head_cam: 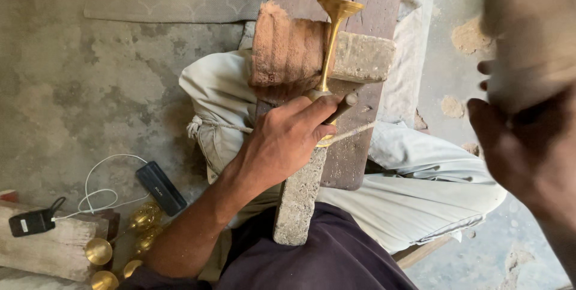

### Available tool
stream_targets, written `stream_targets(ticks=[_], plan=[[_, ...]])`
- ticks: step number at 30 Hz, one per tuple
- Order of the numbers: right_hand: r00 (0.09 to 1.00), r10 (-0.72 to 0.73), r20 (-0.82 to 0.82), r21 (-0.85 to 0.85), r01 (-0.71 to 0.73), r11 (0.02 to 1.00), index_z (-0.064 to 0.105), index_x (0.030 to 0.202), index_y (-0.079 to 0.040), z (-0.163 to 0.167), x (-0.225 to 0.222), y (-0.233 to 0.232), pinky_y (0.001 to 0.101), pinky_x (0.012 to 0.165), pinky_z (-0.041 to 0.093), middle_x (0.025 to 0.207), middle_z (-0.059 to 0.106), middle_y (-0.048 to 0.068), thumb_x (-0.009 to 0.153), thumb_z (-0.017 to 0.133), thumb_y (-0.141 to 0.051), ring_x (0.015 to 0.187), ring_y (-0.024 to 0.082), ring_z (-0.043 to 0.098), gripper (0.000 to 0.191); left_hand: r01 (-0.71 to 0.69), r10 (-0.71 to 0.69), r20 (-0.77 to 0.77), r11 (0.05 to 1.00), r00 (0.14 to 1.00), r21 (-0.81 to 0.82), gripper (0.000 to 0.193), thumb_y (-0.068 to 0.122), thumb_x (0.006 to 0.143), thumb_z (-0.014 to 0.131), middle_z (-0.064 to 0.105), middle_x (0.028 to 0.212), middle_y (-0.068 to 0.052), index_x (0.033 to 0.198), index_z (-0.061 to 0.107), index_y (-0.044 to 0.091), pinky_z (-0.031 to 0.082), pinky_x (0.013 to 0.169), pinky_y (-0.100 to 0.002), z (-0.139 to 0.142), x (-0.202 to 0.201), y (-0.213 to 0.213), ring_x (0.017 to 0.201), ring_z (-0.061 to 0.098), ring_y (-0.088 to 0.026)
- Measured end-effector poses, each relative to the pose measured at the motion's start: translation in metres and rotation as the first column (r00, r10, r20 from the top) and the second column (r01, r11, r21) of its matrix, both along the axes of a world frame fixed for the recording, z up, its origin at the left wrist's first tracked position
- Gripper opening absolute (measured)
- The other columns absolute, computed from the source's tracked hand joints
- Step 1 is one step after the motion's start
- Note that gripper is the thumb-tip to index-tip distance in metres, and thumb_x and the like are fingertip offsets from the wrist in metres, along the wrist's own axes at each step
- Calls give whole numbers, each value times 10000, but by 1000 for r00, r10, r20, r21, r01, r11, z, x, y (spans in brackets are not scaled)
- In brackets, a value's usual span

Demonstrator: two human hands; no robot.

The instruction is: The person sits on the floor and engraves a decorative pattern into the body of a brass lamp using a small punch held in one hand and a wooden mallet held in the other, repeatedly striking the punch while repositioning it around the lamp surface.

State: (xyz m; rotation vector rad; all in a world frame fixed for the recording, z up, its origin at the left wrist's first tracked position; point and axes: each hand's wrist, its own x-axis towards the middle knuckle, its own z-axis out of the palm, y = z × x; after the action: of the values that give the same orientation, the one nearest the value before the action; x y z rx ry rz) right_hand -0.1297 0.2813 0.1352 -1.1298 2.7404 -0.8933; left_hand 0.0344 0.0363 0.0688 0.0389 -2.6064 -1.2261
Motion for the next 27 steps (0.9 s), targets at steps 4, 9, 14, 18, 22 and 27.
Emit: stream_targets(ticks=[4,9,14,18,22,27], plan=[[855,306,-418,377,-143,915,654,1179,14,-3,1,1,472,871,580,1109,696,171,785,678,90,1017,346,698,401,13,-13,-8,1000,1000,-8,423,111,875,825,646,901,-110,1243,617,83,564,613,-402,0,-1,-1,751,703,-282],[943,4,333,-241,82,967,438,1335,40,-4,1,-1,368,913,580,1212,615,122,931,635,-24,1111,204,666,454,19,-19,11,1000,1000,-8,405,117,896,813,644,904,-95,1243,608,86,570,621,-390,-3,-2,-1,756,708,-253],[973,79,-215,266,-19,964,539,1321,-46,-2,0,-2,405,853,581,1133,691,140,811,740,47,994,280,685,556,23,-22,24,999,999,-26,411,123,889,817,647,909,-91,1242,609,101,572,601,-373,-4,-3,-2,745,707,-235],[992,-25,126,-98,38,994,525,1235,-42,0,6,-3,325,964,569,1225,643,111,951,698,44,1109,220,659,343,12,-9,60,999,998,-40,419,116,889,814,637,875,-89,1260,618,105,560,586,-387,-2,-4,-1,714,698,-240],[959,82,-272,281,-3,960,632,1361,-7,7,9,-11,459,909,557,1131,678,198,793,710,158,1010,356,676,596,-4,5,19,999,1000,-50,406,133,894,807,641,911,-86,1260,632,125,555,613,-409,1,-4,-1,759,702,-266],[970,23,-240,160,16,987,595,1311,-80,13,14,-21,426,803,557,1073,684,109,757,704,19,891,277,674,574,-4,6,29,999,1000,-50,409,153,897,806,634,899,-90,1268,637,128,551,610,-417,1,-2,-2,747,696,-268]])
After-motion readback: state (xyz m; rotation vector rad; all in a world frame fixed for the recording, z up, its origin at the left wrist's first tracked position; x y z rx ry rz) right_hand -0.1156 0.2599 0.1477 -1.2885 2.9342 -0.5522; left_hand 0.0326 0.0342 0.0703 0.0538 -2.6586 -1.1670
